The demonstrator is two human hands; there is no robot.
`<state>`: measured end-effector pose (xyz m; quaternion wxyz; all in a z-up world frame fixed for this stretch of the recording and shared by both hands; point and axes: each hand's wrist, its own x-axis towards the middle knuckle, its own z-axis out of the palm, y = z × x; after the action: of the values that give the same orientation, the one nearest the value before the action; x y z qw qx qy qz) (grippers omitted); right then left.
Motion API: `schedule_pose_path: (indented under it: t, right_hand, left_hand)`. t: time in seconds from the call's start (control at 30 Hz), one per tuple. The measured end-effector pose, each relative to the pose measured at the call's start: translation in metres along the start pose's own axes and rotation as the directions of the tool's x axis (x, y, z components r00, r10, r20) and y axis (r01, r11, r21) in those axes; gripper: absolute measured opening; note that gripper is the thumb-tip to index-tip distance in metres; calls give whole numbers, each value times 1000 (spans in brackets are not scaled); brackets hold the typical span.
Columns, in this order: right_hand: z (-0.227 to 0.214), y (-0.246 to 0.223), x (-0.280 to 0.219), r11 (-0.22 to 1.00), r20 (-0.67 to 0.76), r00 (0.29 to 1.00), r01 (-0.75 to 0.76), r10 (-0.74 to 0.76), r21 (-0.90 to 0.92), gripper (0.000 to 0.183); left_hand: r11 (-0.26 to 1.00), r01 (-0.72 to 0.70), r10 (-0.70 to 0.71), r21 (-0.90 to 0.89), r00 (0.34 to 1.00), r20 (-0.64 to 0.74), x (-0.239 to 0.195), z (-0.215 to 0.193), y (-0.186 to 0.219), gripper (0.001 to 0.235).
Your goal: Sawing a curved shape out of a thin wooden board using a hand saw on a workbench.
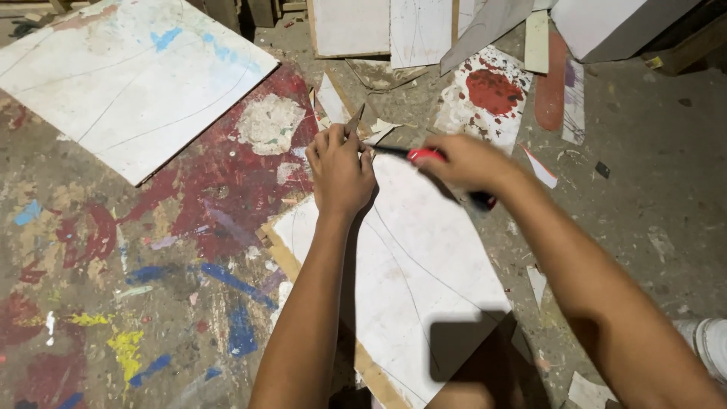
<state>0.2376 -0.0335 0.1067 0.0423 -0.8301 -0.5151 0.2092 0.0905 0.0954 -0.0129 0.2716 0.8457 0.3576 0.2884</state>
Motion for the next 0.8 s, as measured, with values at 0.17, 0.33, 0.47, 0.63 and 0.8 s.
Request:
schedule_pose_path:
  t: [0.17, 0.33, 0.47, 0.63, 0.8]
  right_hand:
    - [-10, 45, 1, 996, -294, 954, -74, 59, -41, 35]
    - [19, 71, -55, 907, -398, 886, -57, 239, 417, 28]
    - [31, 33, -153, 605, -294, 908, 59, 298, 794, 52]
    - [66, -4, -215, 281, -115, 885, -19, 452, 960, 68]
    - [81, -66, -263, 347, 29, 819, -274, 572, 897, 74]
  left_hand:
    - [1000, 0, -1, 28, 1000, 20, 0, -2, 1, 8]
    - [1000, -28, 28, -8, 999, -19, -18, -22, 0, 27]
    - [961, -66, 42, 268, 995, 95, -68, -56, 0, 42]
    - [944, -62, 52, 325, 998, 39, -118, -72, 14, 58]
    - [938, -28, -37, 345, 983, 180, -141, -69, 21, 72]
